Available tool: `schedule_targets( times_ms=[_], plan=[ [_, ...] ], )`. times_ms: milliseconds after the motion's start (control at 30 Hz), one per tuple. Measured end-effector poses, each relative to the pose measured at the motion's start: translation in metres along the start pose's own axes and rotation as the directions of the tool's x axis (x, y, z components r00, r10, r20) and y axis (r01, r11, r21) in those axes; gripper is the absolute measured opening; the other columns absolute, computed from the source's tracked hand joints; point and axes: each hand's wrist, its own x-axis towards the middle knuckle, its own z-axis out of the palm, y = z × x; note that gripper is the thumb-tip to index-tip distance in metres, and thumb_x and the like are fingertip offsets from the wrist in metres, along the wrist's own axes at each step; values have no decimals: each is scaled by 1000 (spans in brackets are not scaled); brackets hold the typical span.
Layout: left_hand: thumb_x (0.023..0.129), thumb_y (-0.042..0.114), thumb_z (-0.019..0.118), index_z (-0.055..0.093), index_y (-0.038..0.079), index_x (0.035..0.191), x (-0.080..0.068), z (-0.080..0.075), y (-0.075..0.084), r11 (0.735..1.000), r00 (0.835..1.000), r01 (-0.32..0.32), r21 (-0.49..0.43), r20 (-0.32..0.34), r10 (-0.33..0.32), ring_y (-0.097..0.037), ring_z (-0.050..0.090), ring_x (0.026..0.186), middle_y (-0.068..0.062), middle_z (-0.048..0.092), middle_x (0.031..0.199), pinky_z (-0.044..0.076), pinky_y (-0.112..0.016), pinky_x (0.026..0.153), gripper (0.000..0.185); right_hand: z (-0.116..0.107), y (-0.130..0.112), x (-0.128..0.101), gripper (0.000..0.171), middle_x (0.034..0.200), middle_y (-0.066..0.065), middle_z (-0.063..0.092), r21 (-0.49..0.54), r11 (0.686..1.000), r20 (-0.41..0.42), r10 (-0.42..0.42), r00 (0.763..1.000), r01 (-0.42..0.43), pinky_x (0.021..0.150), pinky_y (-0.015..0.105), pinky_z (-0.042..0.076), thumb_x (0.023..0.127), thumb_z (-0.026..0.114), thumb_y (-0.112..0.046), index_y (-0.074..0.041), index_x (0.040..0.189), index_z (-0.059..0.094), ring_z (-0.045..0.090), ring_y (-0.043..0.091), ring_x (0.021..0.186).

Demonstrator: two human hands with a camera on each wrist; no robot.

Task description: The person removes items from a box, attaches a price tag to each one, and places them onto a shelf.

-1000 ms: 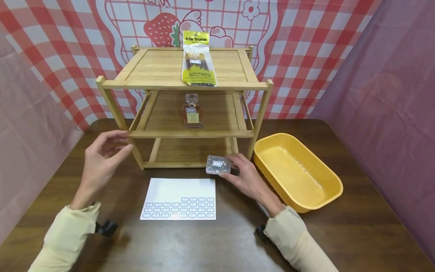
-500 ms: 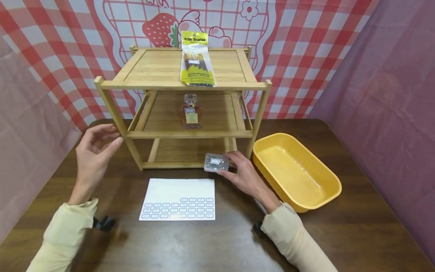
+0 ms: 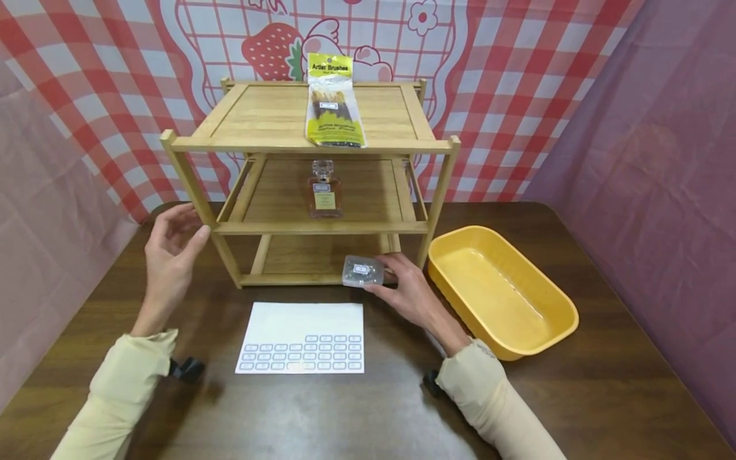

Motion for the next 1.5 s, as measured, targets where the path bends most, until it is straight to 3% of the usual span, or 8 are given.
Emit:
schedule_targets(
  times_ms=[267, 467, 700, 1200, 1500],
  plan=[
    [98, -12, 59, 59, -5, 134, 1, 2, -6, 1000, 1000, 17, 16, -8, -17, -22, 59, 116, -8, 65, 122, 47, -29, 106, 37, 2, 2, 3, 52, 122, 23, 63, 12, 1000, -7, 14, 1000, -14, 90, 44, 58, 82, 88, -3, 9, 127, 65, 65, 34, 107],
    [98, -12, 59, 60, -8, 133, 0, 3, -11, 999, 999, 27, 47, -28, -26, -20, 62, 112, -15, 66, 120, 50, -26, 101, 35, 4, 1, 6, 51, 125, 24, 62, 45, 998, 8, 35, 999, -35, 92, 44, 58, 83, 87, -3, 9, 128, 64, 65, 36, 111],
    [96, -12, 62, 63, -7, 129, -1, 6, -17, 998, 998, 19, 60, -69, -14, -18, 64, 105, -4, 69, 112, 51, -25, 98, 33, 6, 1, 9, 50, 127, 26, 59, 68, 996, 26, 55, 998, -56, 94, 46, 56, 84, 85, -1, 10, 128, 63, 63, 40, 116],
    [98, -8, 64, 64, -8, 127, 0, 7, -23, 995, 996, -26, 97, -77, 34, -19, 64, 101, -2, 68, 108, 52, -26, 94, 30, 16, 5, 25, 49, 127, 27, 59, 109, 992, 42, 52, 998, -56, 94, 46, 56, 86, 83, 0, 11, 129, 62, 65, 41, 113],
    [99, -4, 65, 62, -10, 128, -1, 7, -22, 993, 996, -48, 105, -75, 56, -19, 64, 101, -4, 68, 109, 52, -26, 93, 30, 21, 9, 34, 55, 133, 28, 60, -27, 998, 64, 52, 997, -51, 94, 48, 57, 89, 83, -12, 10, 135, 60, 65, 40, 114]
  ],
)
